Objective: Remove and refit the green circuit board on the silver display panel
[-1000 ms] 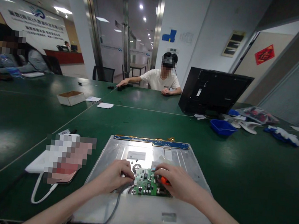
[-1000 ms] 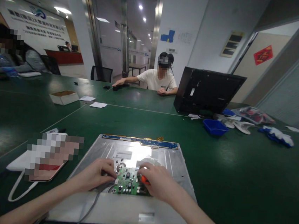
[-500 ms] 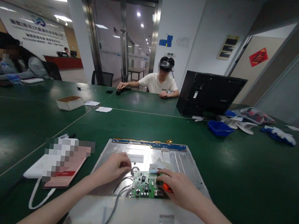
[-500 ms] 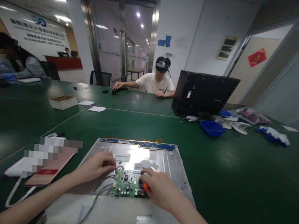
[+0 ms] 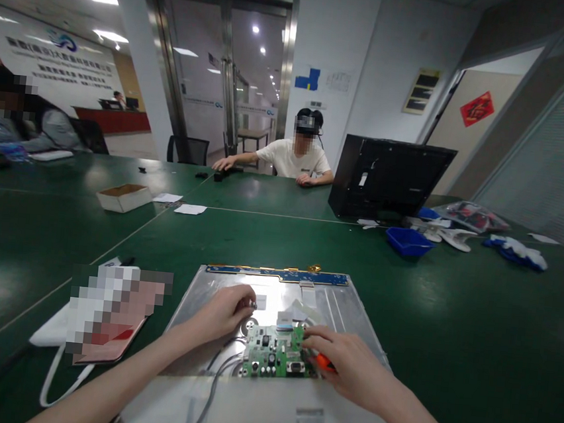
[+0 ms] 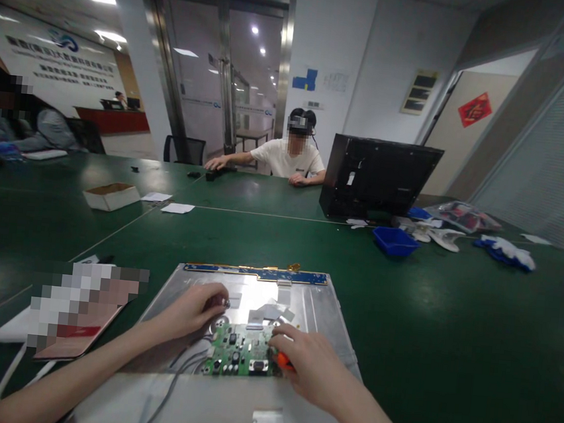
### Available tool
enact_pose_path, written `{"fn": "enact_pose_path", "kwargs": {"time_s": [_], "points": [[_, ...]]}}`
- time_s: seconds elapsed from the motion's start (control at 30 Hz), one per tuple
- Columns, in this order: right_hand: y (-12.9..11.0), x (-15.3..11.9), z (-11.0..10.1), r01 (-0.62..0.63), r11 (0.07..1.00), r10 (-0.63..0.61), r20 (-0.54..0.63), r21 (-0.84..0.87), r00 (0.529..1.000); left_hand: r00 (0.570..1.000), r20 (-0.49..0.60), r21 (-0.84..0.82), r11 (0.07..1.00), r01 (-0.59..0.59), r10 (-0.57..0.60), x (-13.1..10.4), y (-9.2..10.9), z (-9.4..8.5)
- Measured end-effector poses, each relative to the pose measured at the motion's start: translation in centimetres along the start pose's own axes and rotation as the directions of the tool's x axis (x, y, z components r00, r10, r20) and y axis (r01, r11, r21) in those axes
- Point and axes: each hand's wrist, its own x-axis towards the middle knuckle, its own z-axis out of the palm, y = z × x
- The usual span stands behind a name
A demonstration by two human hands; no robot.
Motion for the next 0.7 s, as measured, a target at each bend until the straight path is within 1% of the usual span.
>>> {"fn": "enact_pose_path", "kwargs": {"time_s": [0.2, 0.3, 0.37, 0.43, 0.53, 0.6, 0.7], "points": [[0.0, -0.7, -0.3, -0.009, 1.0, 0.009, 0.012, 0.02, 1.0, 1.0, 0.024, 0.054, 0.999, 0.003, -0.005, 0.9, -0.2, 0.5], [-0.4, -1.3, -0.4, -0.024, 0.999, 0.024, 0.007, 0.042, 1.0, 1.0, 0.026, 0.055, 0.998, 0.016, -0.017, 0.8, 0.0, 0.1], [-0.8, -1.6, -0.2, -0.044, 0.999, 0.044, 0.0, 0.026, 0.999, 0.999, 0.021, 0.049, 0.999, 0.024, -0.025, 0.2, 0.7, -0.6], [-1.2, -1.7, 0.4, -0.074, 0.997, 0.074, -0.002, -0.022, 0.997, 1.0, 0.017, 0.029, 0.999, 0.02, -0.021, -0.8, 1.7, -1.4], [-1.6, -1.5, 1.6, -0.105, 0.987, 0.104, -0.007, -0.118, 0.995, 0.995, 0.082, -0.009, 0.999, -0.05, 0.051, -2.6, 3.6, -2.6], [-1.8, -1.1, 2.2, -0.086, 0.979, 0.084, -0.021, -0.183, 0.996, 0.986, 0.146, -0.027, 0.996, -0.082, 0.085, -3.6, 4.5, -3.0], [-1.9, -0.6, 2.8, -0.015, 0.961, 0.005, -0.039, -0.277, 0.999, 0.97, 0.221, -0.073, 0.994, -0.084, 0.098, -4.7, 4.8, -2.9]]}}
